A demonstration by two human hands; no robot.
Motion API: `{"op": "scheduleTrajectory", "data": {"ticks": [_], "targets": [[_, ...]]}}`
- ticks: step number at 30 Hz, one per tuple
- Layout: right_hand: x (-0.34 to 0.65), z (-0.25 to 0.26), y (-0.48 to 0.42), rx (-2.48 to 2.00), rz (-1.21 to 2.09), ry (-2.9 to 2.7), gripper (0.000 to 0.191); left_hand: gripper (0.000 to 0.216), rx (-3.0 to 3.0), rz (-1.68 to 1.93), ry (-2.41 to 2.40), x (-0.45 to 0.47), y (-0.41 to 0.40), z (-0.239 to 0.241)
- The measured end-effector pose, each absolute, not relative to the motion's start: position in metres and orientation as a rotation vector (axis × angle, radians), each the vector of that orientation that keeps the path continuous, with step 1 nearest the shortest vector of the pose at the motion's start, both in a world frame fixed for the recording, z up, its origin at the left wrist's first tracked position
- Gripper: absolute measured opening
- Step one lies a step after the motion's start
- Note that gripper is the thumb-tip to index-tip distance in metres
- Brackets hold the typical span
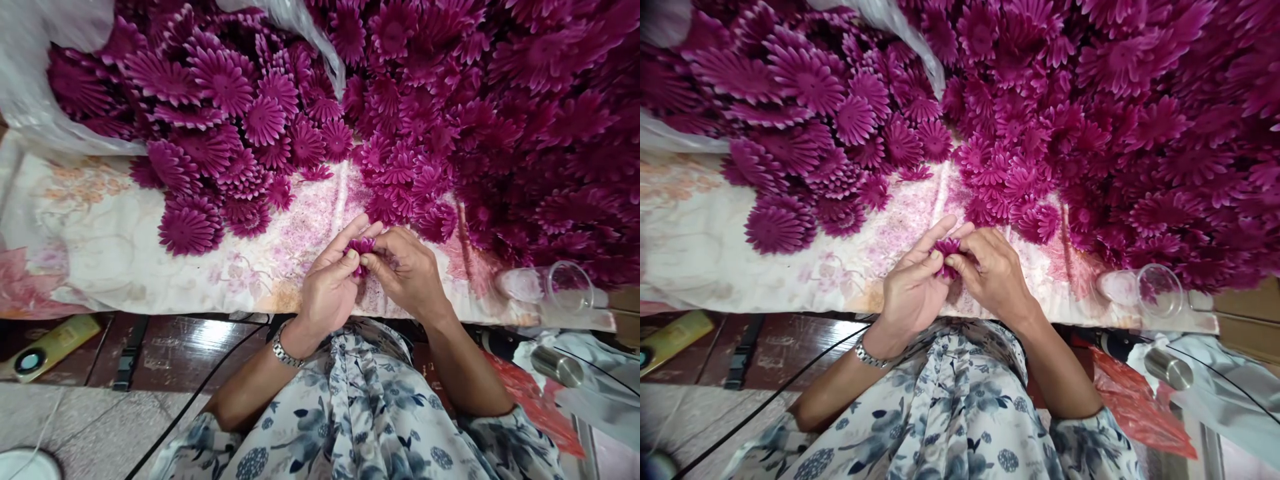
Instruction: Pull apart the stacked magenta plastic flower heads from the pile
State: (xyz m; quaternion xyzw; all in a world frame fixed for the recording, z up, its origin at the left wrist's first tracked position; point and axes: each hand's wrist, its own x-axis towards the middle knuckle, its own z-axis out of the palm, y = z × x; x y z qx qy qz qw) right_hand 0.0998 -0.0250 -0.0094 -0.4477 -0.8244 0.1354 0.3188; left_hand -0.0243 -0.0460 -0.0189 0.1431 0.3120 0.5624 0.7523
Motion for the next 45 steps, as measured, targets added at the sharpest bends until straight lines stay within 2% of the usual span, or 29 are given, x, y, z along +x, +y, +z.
{"op": "scheduleTrajectory", "data": {"ticks": [10, 15, 24, 28, 34, 40, 45], "targets": [[0.104, -0.009, -0.026, -1.150, 0.325, -2.181, 0.013, 0.034, 0.305, 1.260, 0.676, -0.027, -0.047, -0.023], [0.105, -0.007, -0.026, -1.167, 0.069, -2.224, 0.011, 0.034, 0.343, 1.250, 0.741, -0.030, -0.046, -0.022], [0.106, -0.002, -0.028, -1.170, -0.150, -2.257, 0.008, 0.015, 0.424, 1.301, 0.901, -0.026, -0.048, -0.020], [0.102, -0.001, -0.030, -1.142, -0.081, -2.190, 0.014, 0.014, 0.365, 1.329, 0.888, -0.023, -0.046, -0.017], [0.101, -0.008, -0.026, -1.164, 0.142, -2.136, 0.011, 0.017, 0.246, 1.301, 0.889, -0.023, -0.048, -0.022], [0.097, -0.012, -0.025, -1.146, -0.060, -2.199, 0.009, 0.020, 0.271, 1.328, 0.894, -0.022, -0.048, -0.024], [0.099, -0.012, -0.024, -1.202, -0.086, -2.146, 0.009, 0.020, 0.279, 1.344, 0.880, -0.021, -0.048, -0.022]]}}
